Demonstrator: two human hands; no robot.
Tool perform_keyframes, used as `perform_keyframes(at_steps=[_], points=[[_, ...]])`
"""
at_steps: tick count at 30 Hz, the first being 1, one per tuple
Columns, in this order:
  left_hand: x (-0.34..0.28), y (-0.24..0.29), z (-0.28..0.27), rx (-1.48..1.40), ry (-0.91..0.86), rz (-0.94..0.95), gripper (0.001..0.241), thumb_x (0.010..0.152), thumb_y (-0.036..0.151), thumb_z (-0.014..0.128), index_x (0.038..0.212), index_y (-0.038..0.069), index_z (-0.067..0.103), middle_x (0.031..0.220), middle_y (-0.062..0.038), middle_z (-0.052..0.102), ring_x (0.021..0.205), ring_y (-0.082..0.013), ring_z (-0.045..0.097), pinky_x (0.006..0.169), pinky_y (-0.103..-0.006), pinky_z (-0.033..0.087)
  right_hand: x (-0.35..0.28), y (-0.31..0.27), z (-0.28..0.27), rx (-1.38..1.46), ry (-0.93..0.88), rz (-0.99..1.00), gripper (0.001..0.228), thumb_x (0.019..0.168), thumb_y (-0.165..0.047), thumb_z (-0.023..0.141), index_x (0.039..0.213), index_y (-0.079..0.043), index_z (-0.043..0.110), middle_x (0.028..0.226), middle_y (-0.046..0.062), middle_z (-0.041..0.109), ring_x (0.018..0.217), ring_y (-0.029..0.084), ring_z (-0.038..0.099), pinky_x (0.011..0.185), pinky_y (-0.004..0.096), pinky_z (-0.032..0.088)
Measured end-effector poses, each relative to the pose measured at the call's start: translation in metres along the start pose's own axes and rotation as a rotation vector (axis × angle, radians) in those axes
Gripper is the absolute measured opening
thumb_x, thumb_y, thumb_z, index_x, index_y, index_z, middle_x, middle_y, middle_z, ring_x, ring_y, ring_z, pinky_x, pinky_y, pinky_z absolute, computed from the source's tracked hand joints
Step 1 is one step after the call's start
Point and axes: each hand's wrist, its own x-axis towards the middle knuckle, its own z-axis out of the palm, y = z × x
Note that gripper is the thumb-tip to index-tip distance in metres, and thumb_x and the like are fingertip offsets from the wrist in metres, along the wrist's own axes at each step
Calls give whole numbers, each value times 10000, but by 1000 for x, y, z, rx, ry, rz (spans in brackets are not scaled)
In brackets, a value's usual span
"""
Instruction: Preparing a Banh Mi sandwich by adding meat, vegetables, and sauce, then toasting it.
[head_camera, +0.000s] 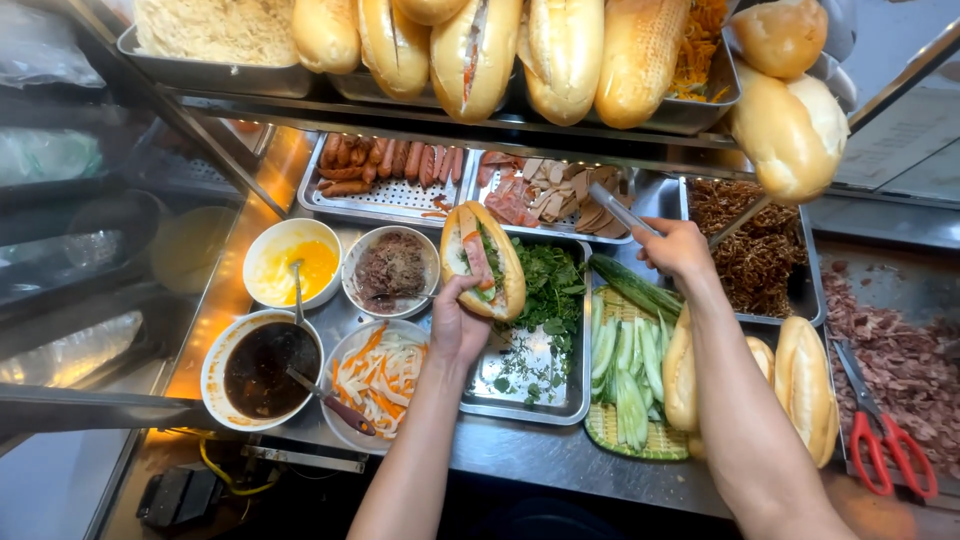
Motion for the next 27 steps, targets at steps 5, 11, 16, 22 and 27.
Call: perform_keyframes(at_steps=[5, 11, 16, 22, 27], points=[[14, -14, -3, 37, -64, -29, 583, 777, -37, 620, 1337, 116, 561, 1196, -44, 656, 1077, -210, 627, 1052, -486, 465, -41, -12, -13, -237, 59, -7, 488, 918, -425, 721, 1363, -228, 684, 1001, 143, 757, 1074, 356, 697, 931, 505, 541], [-10, -10, 16, 37, -53, -29, 574, 744, -55, 605, 1289, 124, 573, 1113, -26, 645, 1009, -186, 619, 986, -443, 488, -11, -37, 14, -273, 98, -57, 483, 907, -469, 703, 1359, -301, 684, 1262, 191, 708, 1238, 395, 627, 1012, 501, 519], [-23, -3, 17, 40, -33, -24, 555, 750, -47, 603, 1271, 142, 572, 1098, -27, 628, 975, -179, 596, 946, -414, 491, 54, -42, 56, -200, 68, -127, 535, 896, -441, 753, 1329, -130, 701, 1207, 255, 714, 1201, 425, 643, 979, 515, 539], [-11, 1, -2, 55, -23, 13, 555, 740, -61, 599, 1252, 153, 564, 1087, -46, 629, 938, -190, 600, 898, -418, 498, 64, -21, 39, -223, 90, -54, 353, 907, -464, 720, 1201, -275, 768, 1116, 186, 757, 1148, 404, 668, 929, 499, 569], [10, -5, -8, 88, -131, 68, 700, 736, -90, 573, 1377, 189, 548, 1172, -51, 638, 1031, -223, 617, 917, -441, 509, -25, -14, -15, 300, -111, -152, 462, 985, -309, 705, 1359, -49, 632, 670, 173, 667, 448, 128, 530, 370, 229, 410]])
